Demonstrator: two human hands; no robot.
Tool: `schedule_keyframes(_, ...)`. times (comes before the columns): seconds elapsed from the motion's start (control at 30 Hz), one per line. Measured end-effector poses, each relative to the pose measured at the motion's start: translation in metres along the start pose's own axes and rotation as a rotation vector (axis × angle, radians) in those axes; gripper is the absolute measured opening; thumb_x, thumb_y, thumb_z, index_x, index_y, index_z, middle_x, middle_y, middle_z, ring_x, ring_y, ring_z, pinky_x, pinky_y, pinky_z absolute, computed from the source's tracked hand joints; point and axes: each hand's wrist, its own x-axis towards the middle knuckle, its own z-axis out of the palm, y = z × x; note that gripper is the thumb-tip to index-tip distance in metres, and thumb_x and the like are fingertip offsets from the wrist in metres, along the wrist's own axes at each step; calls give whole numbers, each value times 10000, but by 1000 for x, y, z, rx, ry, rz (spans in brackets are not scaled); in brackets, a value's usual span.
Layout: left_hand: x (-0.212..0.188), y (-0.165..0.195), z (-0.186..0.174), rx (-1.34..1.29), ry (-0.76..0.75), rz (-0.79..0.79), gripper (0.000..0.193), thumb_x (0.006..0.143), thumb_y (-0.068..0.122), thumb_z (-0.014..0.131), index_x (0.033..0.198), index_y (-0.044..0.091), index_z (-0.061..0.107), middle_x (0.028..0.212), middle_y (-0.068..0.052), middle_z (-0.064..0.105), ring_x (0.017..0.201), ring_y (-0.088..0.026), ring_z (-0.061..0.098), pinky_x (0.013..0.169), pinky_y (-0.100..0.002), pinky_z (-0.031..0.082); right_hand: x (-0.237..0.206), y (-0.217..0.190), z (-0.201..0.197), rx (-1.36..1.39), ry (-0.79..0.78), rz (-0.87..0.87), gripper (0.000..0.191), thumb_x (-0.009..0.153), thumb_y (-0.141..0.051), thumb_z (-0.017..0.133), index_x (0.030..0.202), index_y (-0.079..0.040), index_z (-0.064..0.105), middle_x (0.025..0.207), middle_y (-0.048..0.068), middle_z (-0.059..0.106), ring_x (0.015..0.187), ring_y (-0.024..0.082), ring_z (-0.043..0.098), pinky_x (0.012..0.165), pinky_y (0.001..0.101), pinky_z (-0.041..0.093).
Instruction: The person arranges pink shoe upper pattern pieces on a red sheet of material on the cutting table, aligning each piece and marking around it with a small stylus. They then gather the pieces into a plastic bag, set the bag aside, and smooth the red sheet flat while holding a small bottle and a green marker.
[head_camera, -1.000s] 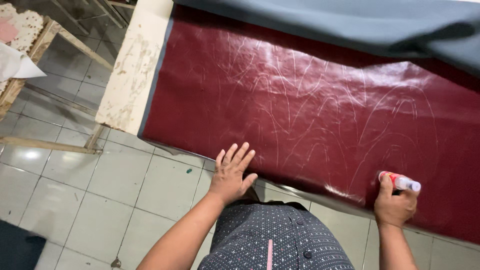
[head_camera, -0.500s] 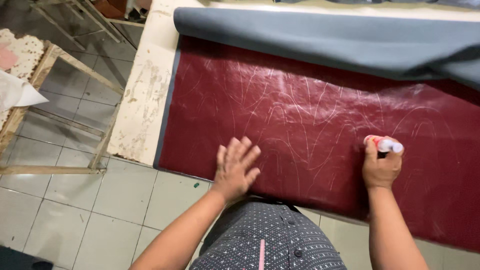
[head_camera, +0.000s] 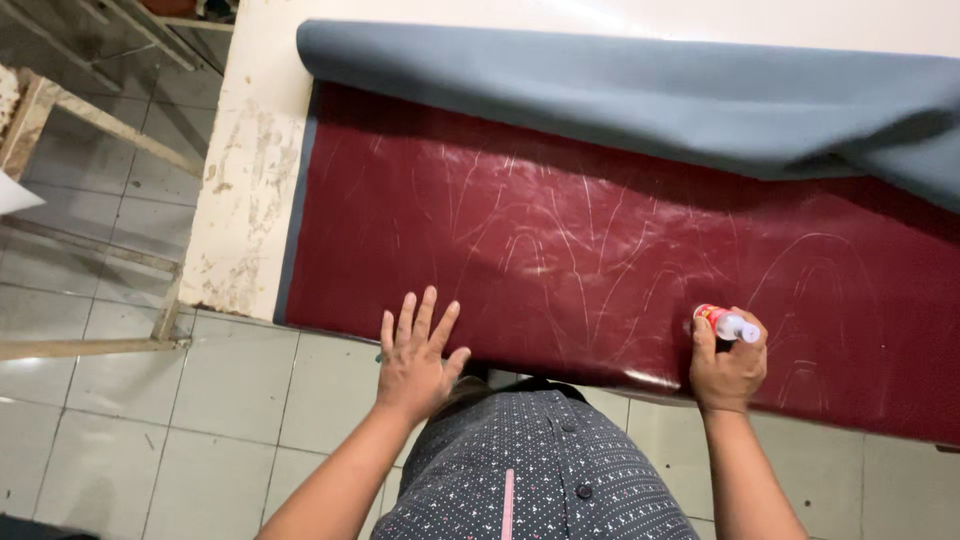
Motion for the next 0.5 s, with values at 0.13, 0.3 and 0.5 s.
schedule_keyframes(0.13, -4, -2, -7, -3, 77, 87, 638, 939, 521, 545, 1485, 197, 479, 1589, -168, 335, 1445, -364, 269, 1150, -567, 178, -4, 2, -2, -29, -21, 56, 512, 975, -332, 809, 1332, -56, 566, 1216, 178, 672, 1109, 382, 668, 969, 477, 531)
schedule_keyframes(0.3, 49, -19, -21, -146, 74, 140, 473, 917, 396, 666, 1282, 98, 639, 1348, -131, 545, 1291, -310, 466, 1095, -513, 305, -1, 1, -1, 20, -68, 287, 413, 973, -365, 809, 1200, -56, 656, 1095, 151, 721, 1005, 333, 706, 909, 441, 542)
schedule_keyframes(0.5, 163, -22, -34, -98, 249, 250, 515, 881, 328, 701, 1314, 59, 625, 1400, -156, 512, 1308, -340, 444, 1064, -520, 335, 26, 19, -12, 232, 97, 320, 427, 993, -259, 844, 1279, -16, 639, 1150, 83, 702, 1029, 183, 662, 936, 328, 536)
